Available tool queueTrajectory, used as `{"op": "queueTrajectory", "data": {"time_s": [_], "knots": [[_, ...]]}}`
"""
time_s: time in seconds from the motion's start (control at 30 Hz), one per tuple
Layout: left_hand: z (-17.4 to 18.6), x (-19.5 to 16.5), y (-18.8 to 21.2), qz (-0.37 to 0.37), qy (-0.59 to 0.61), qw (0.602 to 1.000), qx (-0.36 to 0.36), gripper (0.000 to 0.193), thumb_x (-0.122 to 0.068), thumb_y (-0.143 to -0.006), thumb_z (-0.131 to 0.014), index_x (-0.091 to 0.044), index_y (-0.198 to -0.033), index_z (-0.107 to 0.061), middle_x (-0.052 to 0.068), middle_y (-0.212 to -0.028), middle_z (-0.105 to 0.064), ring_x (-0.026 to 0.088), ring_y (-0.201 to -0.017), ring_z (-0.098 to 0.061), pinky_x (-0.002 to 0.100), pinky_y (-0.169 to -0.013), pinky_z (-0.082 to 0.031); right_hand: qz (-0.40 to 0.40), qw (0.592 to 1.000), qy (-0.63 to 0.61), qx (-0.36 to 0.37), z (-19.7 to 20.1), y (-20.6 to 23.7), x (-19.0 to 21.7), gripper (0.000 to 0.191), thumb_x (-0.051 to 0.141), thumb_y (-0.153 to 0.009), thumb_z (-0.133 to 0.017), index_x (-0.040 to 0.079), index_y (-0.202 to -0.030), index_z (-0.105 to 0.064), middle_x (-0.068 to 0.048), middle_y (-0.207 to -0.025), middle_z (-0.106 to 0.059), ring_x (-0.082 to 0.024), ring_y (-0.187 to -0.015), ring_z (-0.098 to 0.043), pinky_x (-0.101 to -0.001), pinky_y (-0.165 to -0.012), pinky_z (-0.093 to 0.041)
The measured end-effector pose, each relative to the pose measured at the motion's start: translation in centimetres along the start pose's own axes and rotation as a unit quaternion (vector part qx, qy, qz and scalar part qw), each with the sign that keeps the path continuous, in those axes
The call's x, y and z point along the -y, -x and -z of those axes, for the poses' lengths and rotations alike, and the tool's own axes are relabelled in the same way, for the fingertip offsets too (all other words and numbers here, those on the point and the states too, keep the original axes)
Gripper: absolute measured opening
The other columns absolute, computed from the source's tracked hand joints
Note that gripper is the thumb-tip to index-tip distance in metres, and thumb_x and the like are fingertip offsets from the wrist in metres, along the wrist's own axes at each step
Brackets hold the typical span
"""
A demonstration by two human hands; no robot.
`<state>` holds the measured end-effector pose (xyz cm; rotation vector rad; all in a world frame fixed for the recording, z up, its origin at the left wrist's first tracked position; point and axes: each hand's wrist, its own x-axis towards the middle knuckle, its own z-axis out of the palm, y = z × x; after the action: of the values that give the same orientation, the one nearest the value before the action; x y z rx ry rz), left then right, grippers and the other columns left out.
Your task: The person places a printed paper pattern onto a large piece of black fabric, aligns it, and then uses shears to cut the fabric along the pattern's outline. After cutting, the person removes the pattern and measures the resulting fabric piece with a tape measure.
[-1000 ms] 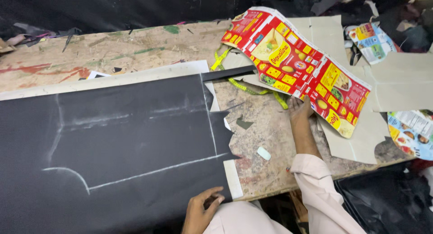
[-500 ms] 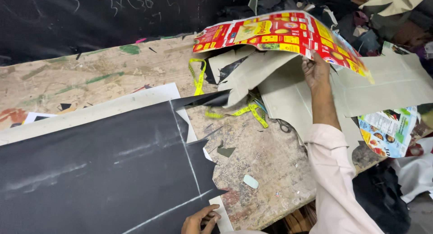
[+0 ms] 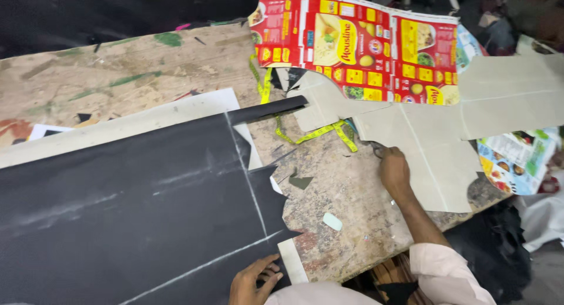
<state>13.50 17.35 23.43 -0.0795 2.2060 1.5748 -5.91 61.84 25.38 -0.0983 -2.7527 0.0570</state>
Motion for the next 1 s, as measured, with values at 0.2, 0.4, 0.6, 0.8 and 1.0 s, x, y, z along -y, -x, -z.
{"op": "queueTrajectory", "data": {"time_s": [0.2, 0.4, 0.6, 0.8, 1.0], "knots": [[0.9, -3.0, 6.5, -0.025, -0.079, 0.995, -0.048, 0.044, -0.021, -0.077, -0.085, -0.015, -0.12, -0.079, 0.005, -0.099, -0.079, 0.019, -0.088, -0.074, 0.033, -0.079, -0.061, 0.055, 0.995, 0.072, -0.039, 0.1, 2.6, 0.1, 0.057, -0.002, -0.091, -0.056, -0.005, -0.148, -0.057, -0.027, -0.124, -0.06, -0.04, -0.113, -0.058, -0.0489, -0.1, -0.051], [0.0, -3.4, 10.1, -0.069, -0.091, 0.991, -0.067, 0.043, -0.028, -0.077, -0.087, -0.009, -0.115, -0.077, 0.004, -0.117, -0.072, 0.024, -0.116, -0.063, 0.04, -0.096, -0.051, 0.096, 0.978, 0.16, -0.088, 2.6, 3.6, 1.6, 0.053, 0.006, -0.093, -0.054, 0.001, -0.145, -0.056, -0.029, -0.142, -0.054, -0.045, -0.132, -0.052, -0.0532, -0.109, -0.046], [-2.8, -2.5, 9.7, -0.106, -0.167, 0.976, -0.086, 0.07, -0.033, -0.063, -0.093, -0.011, -0.125, -0.071, 0.008, -0.122, -0.058, 0.027, -0.119, -0.05, 0.041, -0.102, -0.044, 0.108, 0.994, 0.01, -0.034, 5.6, 3.1, 0.9, 0.055, 0.002, -0.096, -0.053, -0.005, -0.151, -0.054, -0.031, -0.147, -0.053, -0.048, -0.136, -0.049, -0.0501, -0.111, -0.046], [-5.8, -2.3, 10.0, -0.155, -0.262, 0.937, -0.171, 0.082, -0.032, -0.063, -0.092, -0.002, -0.131, -0.058, 0.018, -0.126, -0.052, 0.034, -0.12, -0.046, 0.047, -0.095, -0.04, 0.083, 0.985, 0.124, 0.081, 8.1, 3.4, 1.2, 0.024, 0.007, -0.1, -0.065, -0.003, -0.12, -0.059, -0.021, -0.125, -0.065, -0.037, -0.118, -0.063, -0.0441, -0.094, -0.057], [-6.4, -1.2, 9.8, -0.179, -0.26, 0.917, -0.245, 0.062, -0.019, -0.077, -0.08, 0.004, -0.13, -0.057, 0.021, -0.128, -0.053, 0.036, -0.121, -0.049, 0.049, -0.093, -0.042, 0.0, 0.973, 0.006, 0.232, 9.1, 6.1, 1.6, 0.055, 0.042, -0.085, -0.083, -0.004, -0.11, -0.067, -0.026, -0.106, -0.072, -0.042, -0.1, -0.07, -0.0501, -0.088, -0.057]]}}
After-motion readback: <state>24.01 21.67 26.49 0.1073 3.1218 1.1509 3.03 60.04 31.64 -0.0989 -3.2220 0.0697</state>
